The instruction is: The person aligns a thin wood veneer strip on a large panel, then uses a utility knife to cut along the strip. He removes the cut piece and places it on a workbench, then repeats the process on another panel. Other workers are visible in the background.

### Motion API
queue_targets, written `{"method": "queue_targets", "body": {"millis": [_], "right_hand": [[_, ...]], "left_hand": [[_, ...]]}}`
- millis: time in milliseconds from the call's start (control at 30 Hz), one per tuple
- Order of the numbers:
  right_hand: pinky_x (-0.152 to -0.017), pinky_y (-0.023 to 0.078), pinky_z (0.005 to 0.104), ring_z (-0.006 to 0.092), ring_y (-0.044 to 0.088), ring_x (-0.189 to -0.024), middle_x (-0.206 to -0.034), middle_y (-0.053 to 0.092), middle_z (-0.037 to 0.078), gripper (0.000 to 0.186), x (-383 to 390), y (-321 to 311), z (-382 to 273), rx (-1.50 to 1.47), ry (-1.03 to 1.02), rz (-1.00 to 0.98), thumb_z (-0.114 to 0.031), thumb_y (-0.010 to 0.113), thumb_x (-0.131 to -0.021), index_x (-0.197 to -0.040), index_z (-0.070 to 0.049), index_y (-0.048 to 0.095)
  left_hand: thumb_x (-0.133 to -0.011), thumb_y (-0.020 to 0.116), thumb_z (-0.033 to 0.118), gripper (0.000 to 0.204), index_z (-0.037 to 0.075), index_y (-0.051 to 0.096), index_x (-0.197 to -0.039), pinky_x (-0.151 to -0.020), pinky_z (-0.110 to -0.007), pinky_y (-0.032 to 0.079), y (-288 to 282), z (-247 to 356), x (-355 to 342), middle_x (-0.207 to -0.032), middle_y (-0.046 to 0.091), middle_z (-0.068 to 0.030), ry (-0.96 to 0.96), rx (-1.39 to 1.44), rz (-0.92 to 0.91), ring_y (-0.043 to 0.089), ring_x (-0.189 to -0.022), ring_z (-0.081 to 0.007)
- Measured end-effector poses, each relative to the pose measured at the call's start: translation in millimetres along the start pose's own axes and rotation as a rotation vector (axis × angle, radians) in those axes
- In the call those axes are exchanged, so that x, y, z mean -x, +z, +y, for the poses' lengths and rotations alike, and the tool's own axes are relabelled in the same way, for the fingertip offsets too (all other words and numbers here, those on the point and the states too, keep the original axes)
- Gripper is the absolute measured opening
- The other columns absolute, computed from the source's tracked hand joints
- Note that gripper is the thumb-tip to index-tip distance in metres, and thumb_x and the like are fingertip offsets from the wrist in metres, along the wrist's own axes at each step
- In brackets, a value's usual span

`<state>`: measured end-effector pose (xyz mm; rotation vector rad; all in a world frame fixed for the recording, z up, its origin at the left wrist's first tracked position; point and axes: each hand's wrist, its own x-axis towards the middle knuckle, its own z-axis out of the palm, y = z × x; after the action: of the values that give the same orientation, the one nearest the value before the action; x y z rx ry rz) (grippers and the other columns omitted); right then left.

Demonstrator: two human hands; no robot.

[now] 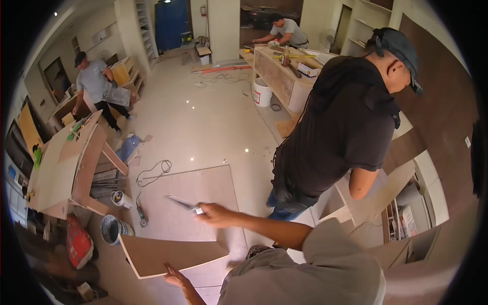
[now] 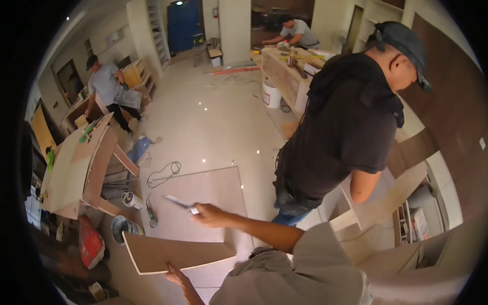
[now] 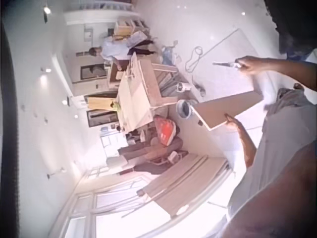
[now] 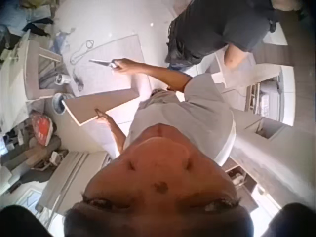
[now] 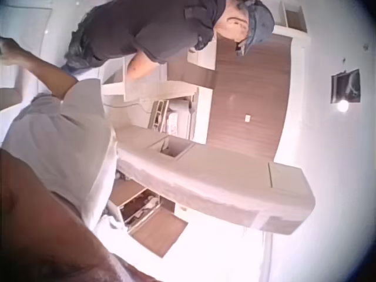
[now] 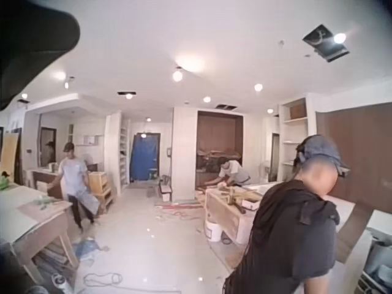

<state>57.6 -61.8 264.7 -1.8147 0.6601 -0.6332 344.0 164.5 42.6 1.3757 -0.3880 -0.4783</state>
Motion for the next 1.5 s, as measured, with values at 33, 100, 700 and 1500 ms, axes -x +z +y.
{"method": "queue_targets", "body": {"millis": [33,100,700,1500], "right_hand": [[-0.058,0.043,0.0347,0.0182,0.053,-0.063,-0.069,0.055,0.009,0.022,12.6,-15.3,17.3,0.131,0.187,0.078,-0.020,0.057,-0.085,-0.099,-0.004,0.052],[-0.062,0.046,0.0382,0.0287,0.058,-0.065,-0.074,0.061,0.017,0.026,33.1,-31.1,52.9,0.269,0.197,0.238,-0.026,0.058,-0.080,-0.092,-0.003,0.058],[-0.037,0.038,0.0262,0.0106,0.045,-0.039,-0.051,0.048,0.001,0.020,-133.2,-147.4,283.0,-0.113,0.687,0.339,-0.019,0.067,-0.076,-0.071,-0.005,0.053],[-0.071,0.051,0.0415,0.0321,0.063,-0.081,-0.086,0.064,0.019,0.031,-224.6,-262.1,377.1,0.694,1.144,0.028,-0.026,0.057,-0.072,-0.090,-0.001,0.062]], "left_hand": [[-0.090,0.047,0.016,0.042,-0.013,0.045,-0.120,-0.094,-0.035,0.042,2.7,-14.6,-18.0,-0.117,0.053,-0.0217,-0.010,-0.009,-0.023,0.053,-0.103,-0.0241],[-0.089,0.047,0.015,0.039,-0.013,0.047,-0.117,-0.094,-0.036,0.042,27.0,-14.5,-61.0,-0.115,0.054,-0.0214,-0.070,-0.049,-0.074,0.054,-0.102,-0.0246],[-0.079,0.069,0.009,0.019,-0.002,0.065,-0.094,-0.071,-0.026,0.047,245.3,155.4,-221.1,-0.087,0.067,-0.0051,0.178,-0.440,0.162,0.057,-0.078,-0.0099],[-0.078,0.069,0.036,0.048,-0.011,0.063,-0.085,-0.056,-0.042,0.051,404.9,44.5,-584.5,-0.077,0.065,-0.0224,0.159,-0.791,0.045,0.065,-0.066,-0.0321]]}}
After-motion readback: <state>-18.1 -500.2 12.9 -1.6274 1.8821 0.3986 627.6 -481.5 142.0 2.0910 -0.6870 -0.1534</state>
